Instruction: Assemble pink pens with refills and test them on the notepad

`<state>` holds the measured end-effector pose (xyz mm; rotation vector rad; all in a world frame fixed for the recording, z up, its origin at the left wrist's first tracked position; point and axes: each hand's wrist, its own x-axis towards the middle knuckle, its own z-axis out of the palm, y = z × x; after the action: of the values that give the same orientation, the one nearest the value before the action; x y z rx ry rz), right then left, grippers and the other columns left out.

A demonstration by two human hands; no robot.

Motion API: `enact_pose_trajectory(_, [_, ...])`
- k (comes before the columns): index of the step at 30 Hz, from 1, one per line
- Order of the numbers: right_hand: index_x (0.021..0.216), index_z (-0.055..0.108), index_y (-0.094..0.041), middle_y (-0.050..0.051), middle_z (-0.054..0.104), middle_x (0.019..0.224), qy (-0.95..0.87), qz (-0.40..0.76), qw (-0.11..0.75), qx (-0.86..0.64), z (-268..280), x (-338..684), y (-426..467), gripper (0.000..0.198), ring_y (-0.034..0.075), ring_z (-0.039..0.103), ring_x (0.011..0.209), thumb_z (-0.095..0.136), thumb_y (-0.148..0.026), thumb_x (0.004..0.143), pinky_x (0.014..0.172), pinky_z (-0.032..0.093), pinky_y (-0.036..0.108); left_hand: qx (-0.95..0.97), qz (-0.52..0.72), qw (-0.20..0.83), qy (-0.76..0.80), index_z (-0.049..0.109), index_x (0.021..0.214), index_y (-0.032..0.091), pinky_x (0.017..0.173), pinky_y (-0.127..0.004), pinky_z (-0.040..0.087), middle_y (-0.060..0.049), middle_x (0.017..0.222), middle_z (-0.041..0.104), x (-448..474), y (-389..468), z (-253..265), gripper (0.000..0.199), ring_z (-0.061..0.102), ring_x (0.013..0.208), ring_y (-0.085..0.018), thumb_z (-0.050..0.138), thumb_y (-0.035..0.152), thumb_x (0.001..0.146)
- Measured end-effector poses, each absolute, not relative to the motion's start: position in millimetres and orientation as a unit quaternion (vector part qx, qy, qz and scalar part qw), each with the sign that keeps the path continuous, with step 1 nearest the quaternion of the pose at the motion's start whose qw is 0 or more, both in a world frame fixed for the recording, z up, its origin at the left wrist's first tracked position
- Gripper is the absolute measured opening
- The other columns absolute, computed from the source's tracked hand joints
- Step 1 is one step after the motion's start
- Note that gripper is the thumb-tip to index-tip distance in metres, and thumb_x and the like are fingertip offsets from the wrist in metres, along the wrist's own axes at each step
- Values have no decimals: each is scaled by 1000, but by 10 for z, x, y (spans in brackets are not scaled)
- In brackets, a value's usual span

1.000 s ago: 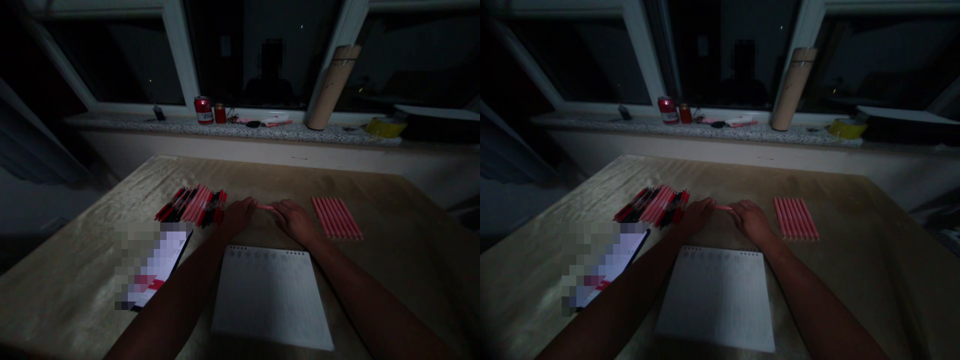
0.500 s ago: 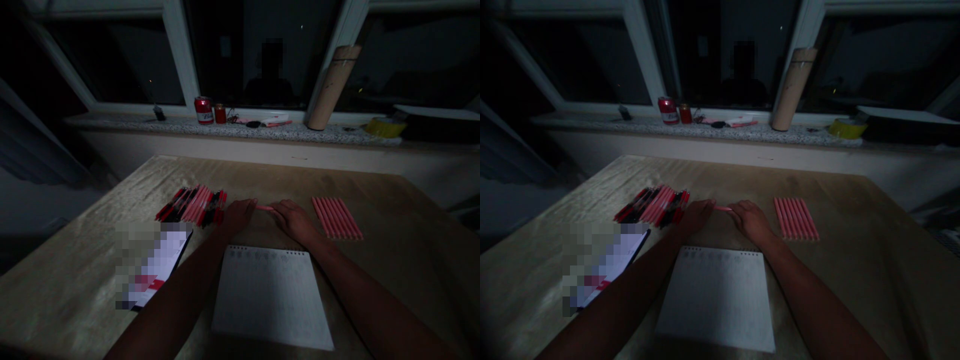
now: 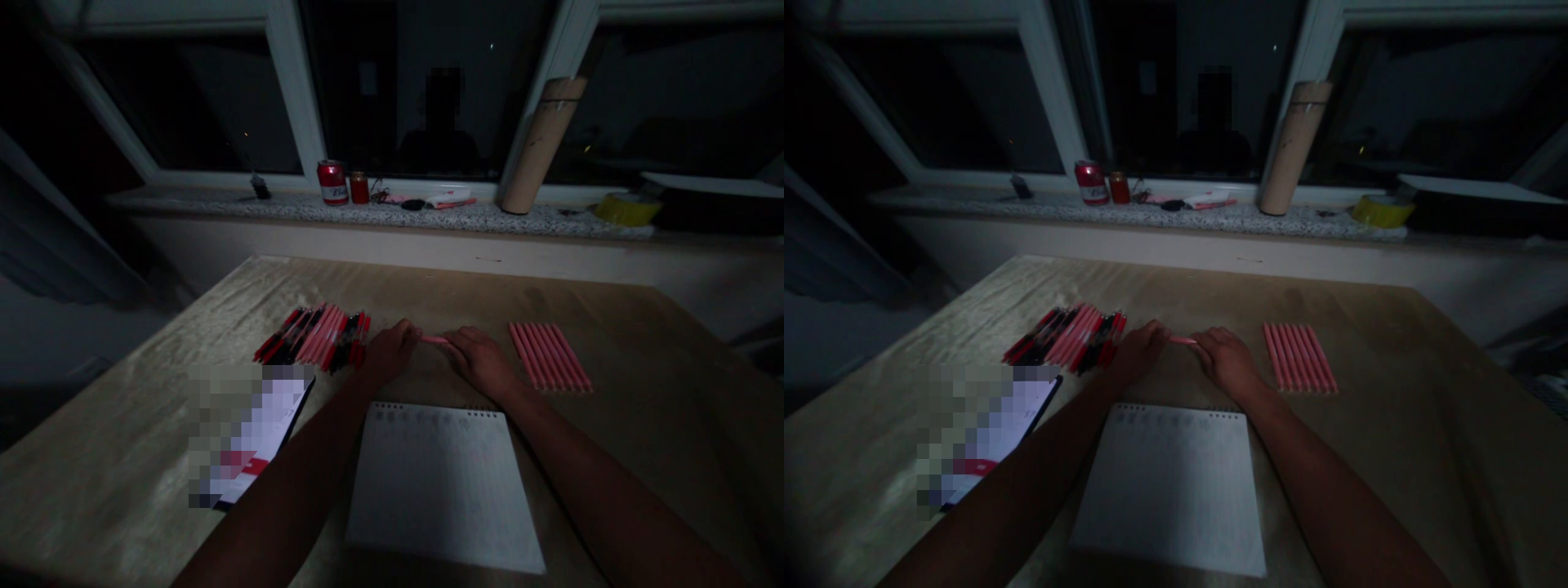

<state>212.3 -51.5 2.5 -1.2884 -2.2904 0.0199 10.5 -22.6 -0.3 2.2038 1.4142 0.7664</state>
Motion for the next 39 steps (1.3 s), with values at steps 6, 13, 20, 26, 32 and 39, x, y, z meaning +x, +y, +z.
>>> enact_pose_trajectory(6, [106, 64, -18, 9, 65, 88, -847, 12, 262, -463, -6, 2132, -497, 28, 19, 56, 84, 42, -28, 92, 76, 42, 30, 799, 263, 171, 512, 51, 79, 18, 61, -26, 35, -2, 70, 58, 113, -216, -38, 43, 55, 67, -15, 22, 46, 93])
enact_pose_trajectory(13, [104, 64, -17, 9, 65, 87, -846, 8, 257, -467, -3, 2123, -497, 29, 20, 56, 84, 41, -30, 92, 76, 43, 31, 802, 271, 179, 501, 51, 70, 17, 59, -26, 33, -2, 65, 56, 115, -200, -19, 48, 52, 62, -14, 21, 47, 93])
enact_pose_trajectory(20, [104, 64, -18, 9, 63, 85, -840, 3, 256, -479, 8, 2158, -497, 28, 19, 55, 80, 41, -29, 92, 73, 42, 30, 775, 309, 234, 500, 51, 81, 18, 56, -23, 33, 0, 68, 57, 103, -240, 25, 37, 52, 63, -13, 33, 50, 89])
enact_pose_trajectory(26, [104, 64, -16, 9, 63, 84, -841, -5, 248, -481, -9, 2158, -484, 29, 19, 55, 80, 41, -30, 92, 73, 42, 29, 784, 303, 232, 489, 52, 85, 17, 55, -22, 33, 1, 68, 57, 82, -223, -18, 35, 52, 62, -12, 43, 51, 84])
enact_pose_trajectory(32, [103, 64, -18, 9, 63, 85, -838, 0, 255, -481, -18, 2159, -486, 28, 20, 56, 81, 41, -31, 92, 73, 42, 30, 792, 297, 212, 490, 53, 82, 17, 58, -23, 33, 0, 71, 59, 81, -195, -63, 38, 53, 66, -13, 37, 52, 86])
enact_pose_trajectory(39, [103, 64, -18, 9, 63, 85, -841, -4, 255, -477, -10, 2149, -487, 28, 19, 56, 82, 41, -29, 92, 74, 42, 30, 788, 295, 195, 503, 50, 70, 17, 55, -24, 29, 1, 61, 51, 111, -202, -38, 44, 50, 59, -12, 33, 53, 87])
